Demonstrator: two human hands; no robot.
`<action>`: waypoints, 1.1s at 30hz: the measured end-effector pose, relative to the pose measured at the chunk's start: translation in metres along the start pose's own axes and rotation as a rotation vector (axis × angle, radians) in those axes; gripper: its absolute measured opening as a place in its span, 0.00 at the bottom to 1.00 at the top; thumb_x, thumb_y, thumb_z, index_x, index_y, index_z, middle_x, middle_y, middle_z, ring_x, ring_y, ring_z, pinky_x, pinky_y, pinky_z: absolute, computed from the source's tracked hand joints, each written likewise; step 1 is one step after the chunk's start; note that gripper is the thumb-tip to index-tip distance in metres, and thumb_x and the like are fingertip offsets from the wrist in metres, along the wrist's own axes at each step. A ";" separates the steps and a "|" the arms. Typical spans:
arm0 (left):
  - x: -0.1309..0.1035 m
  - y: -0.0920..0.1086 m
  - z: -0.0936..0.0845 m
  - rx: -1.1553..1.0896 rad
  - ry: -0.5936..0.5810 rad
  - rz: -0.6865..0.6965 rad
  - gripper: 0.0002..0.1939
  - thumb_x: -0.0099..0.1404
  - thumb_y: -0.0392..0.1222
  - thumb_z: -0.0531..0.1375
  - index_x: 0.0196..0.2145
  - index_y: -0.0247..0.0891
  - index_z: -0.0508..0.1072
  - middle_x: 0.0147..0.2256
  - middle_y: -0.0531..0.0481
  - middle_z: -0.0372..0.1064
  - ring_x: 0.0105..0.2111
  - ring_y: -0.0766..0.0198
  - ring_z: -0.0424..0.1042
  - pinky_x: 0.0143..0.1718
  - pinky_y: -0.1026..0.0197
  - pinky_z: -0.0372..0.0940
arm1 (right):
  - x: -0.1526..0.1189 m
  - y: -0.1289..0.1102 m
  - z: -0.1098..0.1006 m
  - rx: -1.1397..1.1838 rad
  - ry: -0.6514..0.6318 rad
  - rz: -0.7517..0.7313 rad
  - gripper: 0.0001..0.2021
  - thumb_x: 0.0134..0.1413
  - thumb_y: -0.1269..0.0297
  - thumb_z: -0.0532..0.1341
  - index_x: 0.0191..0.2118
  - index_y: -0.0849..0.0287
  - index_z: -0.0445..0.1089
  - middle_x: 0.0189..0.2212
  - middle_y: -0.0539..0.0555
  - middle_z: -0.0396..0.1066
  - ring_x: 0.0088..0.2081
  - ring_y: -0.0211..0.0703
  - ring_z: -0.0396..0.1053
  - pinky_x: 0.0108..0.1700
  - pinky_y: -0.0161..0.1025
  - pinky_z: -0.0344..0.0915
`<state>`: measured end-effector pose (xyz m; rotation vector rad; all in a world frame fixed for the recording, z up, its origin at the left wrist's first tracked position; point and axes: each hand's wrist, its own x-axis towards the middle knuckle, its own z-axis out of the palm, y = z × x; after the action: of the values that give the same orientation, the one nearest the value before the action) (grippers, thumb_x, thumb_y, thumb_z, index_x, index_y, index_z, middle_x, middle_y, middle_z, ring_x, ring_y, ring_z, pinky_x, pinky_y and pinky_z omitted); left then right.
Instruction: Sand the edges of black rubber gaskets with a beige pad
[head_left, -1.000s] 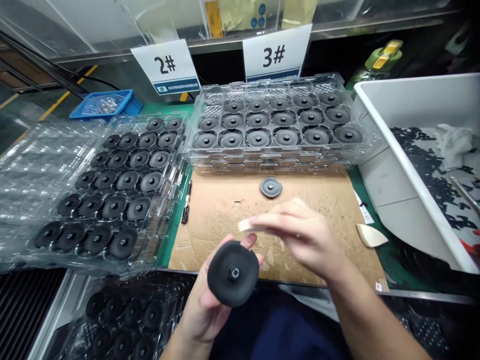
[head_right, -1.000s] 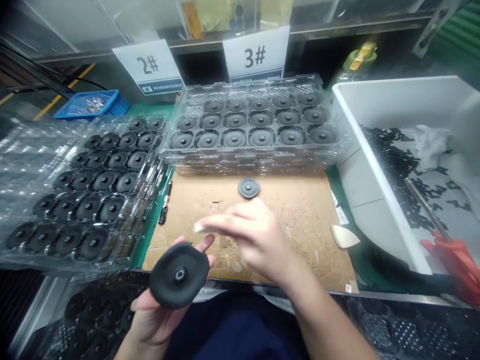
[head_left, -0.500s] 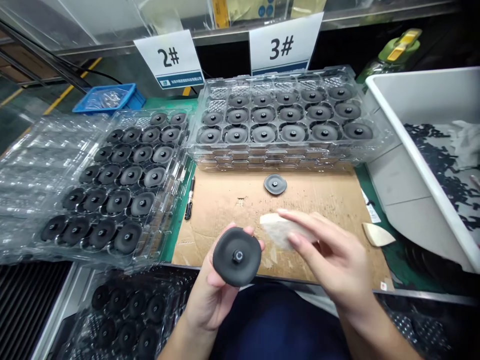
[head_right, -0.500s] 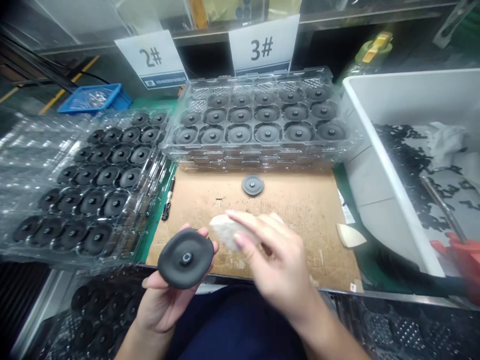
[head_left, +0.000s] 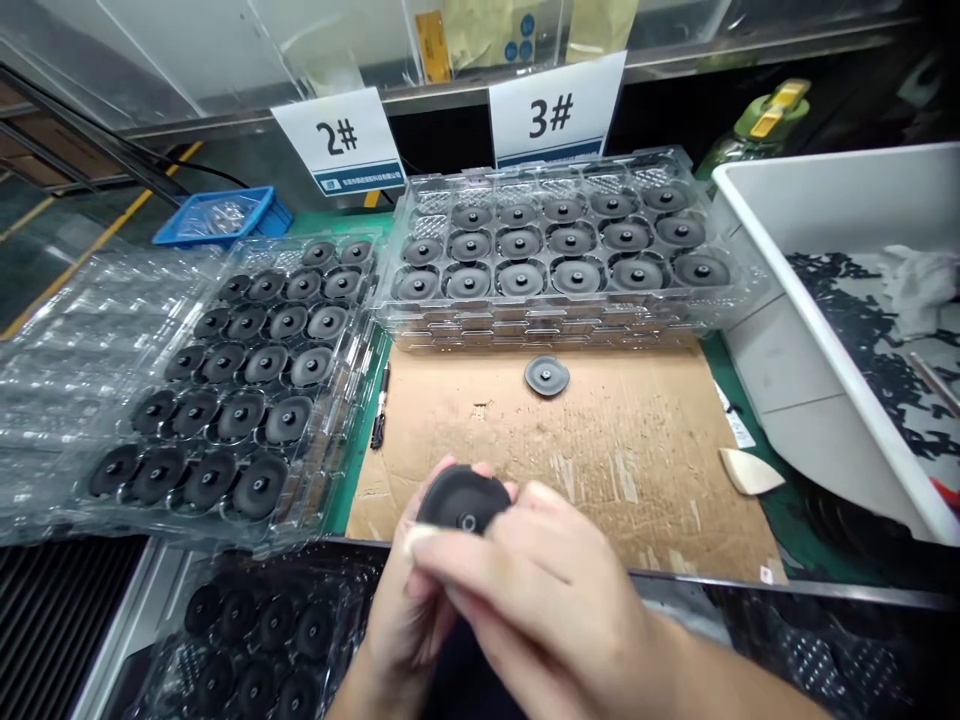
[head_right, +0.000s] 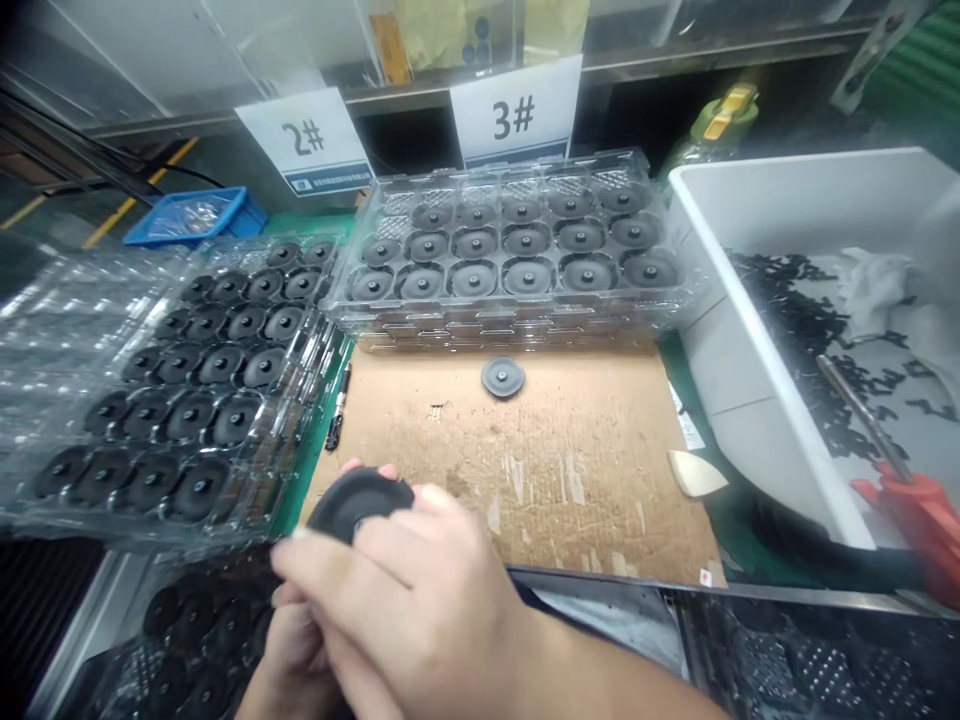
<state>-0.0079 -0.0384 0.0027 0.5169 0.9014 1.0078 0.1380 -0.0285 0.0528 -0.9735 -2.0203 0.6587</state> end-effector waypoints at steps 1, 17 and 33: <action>0.000 0.002 -0.001 -0.036 -0.017 0.001 0.32 0.41 0.58 0.66 0.46 0.56 0.69 0.48 0.55 0.70 0.47 0.52 0.69 0.52 0.51 0.60 | -0.005 -0.001 -0.005 0.009 -0.055 0.026 0.13 0.57 0.73 0.52 0.48 0.61 0.65 0.31 0.52 0.71 0.32 0.38 0.65 0.38 0.39 0.55; -0.005 0.002 -0.010 -0.395 -0.160 -0.143 0.28 0.46 0.51 0.65 0.47 0.49 0.70 0.49 0.49 0.70 0.47 0.53 0.69 0.47 0.60 0.65 | -0.038 0.100 0.031 0.186 0.018 0.461 0.14 0.57 0.68 0.53 0.48 0.51 0.68 0.43 0.54 0.67 0.44 0.44 0.65 0.45 0.44 0.63; -0.014 -0.009 -0.010 0.594 -0.199 0.445 0.49 0.53 0.37 0.64 0.59 0.63 0.35 0.51 0.48 0.60 0.50 0.54 0.63 0.50 0.51 0.60 | -0.062 0.067 0.028 0.229 0.132 0.572 0.11 0.57 0.70 0.53 0.40 0.57 0.71 0.32 0.53 0.71 0.35 0.42 0.68 0.37 0.39 0.66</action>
<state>-0.0149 -0.0552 -0.0037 1.3411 0.9214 1.0525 0.1669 -0.0435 -0.0364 -1.4225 -1.5065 1.0692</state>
